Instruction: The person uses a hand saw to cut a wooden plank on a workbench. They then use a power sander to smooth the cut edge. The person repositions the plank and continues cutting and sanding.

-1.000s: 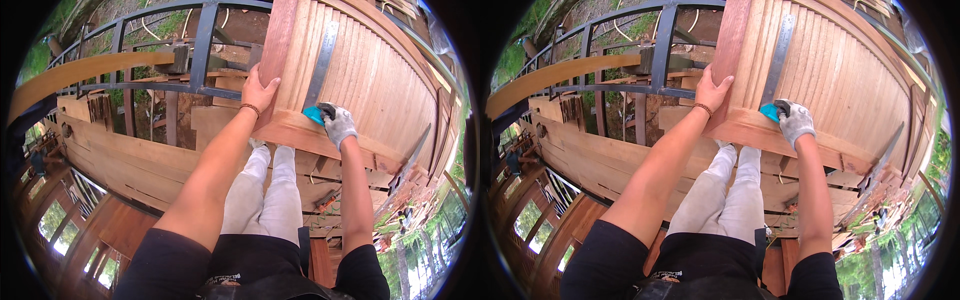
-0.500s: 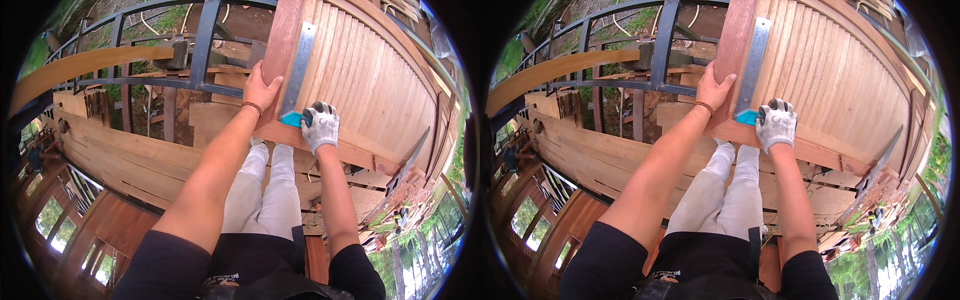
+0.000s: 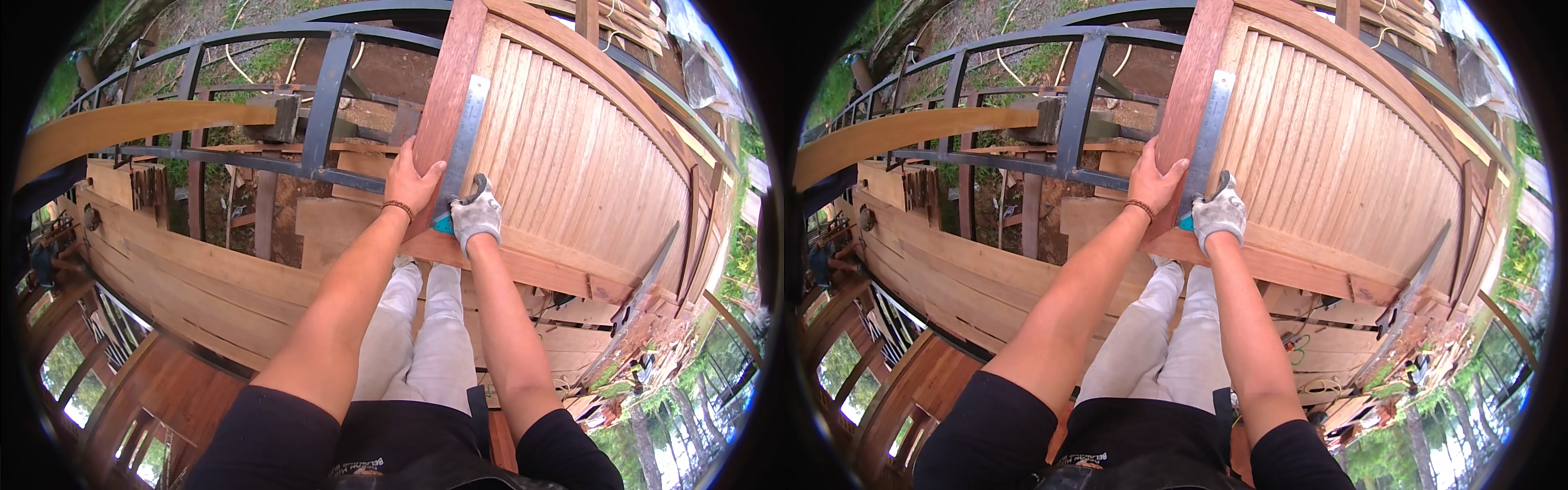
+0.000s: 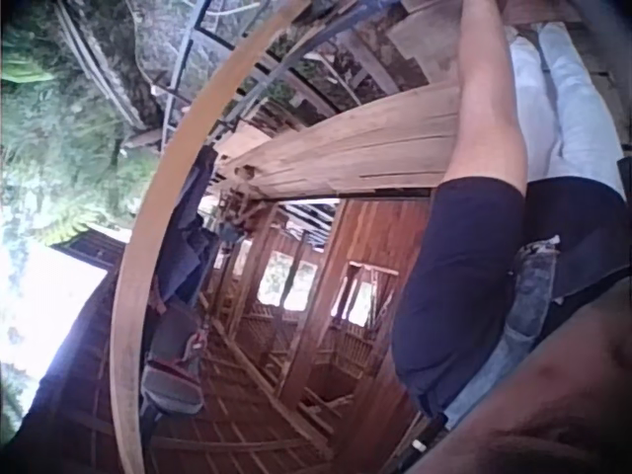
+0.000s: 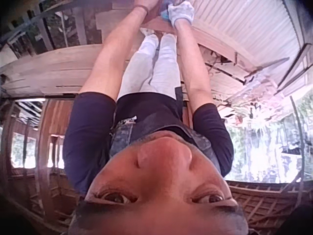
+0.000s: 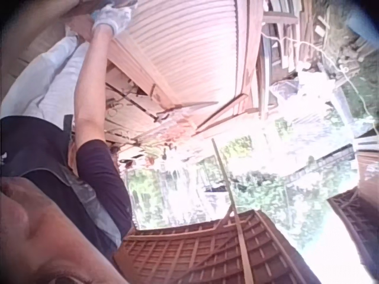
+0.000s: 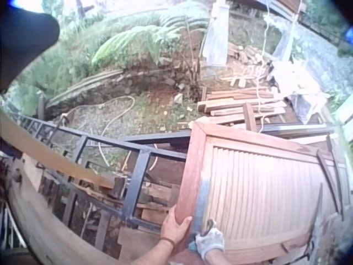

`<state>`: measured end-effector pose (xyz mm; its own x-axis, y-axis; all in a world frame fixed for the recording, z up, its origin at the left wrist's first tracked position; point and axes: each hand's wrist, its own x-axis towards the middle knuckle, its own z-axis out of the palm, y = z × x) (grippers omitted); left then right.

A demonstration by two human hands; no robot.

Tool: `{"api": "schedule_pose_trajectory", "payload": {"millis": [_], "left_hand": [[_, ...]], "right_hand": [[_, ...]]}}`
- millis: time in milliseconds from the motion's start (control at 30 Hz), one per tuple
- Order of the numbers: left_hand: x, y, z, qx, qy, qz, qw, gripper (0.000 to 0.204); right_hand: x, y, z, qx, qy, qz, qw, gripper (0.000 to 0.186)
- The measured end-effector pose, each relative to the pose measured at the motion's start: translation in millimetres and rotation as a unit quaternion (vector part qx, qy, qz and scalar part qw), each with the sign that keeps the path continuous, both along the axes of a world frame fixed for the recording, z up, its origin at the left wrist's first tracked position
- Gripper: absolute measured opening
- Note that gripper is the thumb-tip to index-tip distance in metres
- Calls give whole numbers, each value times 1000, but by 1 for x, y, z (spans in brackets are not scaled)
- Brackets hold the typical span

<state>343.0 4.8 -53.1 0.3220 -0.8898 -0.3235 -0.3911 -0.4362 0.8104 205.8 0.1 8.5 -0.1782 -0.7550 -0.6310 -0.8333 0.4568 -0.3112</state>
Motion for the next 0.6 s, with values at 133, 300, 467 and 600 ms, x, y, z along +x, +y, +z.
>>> {"api": "schedule_pose_trajectory", "payload": {"millis": [133, 300, 467, 600], "left_hand": [[1, 0, 1, 11, -25, -4, 1000, 81], [1, -1, 3, 21, 22, 7, 1000, 82], [1, -1, 4, 28, 23, 1, 999, 82], [1, -1, 3, 29, 4, 4, 1000, 78]], "right_hand": [[-3, 10, 11, -52, 1, 67, 996, 82], [-28, 31, 14, -25, -11, 182, 983, 54], [-48, 52, 1, -153, -39, 247, 956, 45], [-46, 57, -7, -167, -41, 231, 958, 40]]}}
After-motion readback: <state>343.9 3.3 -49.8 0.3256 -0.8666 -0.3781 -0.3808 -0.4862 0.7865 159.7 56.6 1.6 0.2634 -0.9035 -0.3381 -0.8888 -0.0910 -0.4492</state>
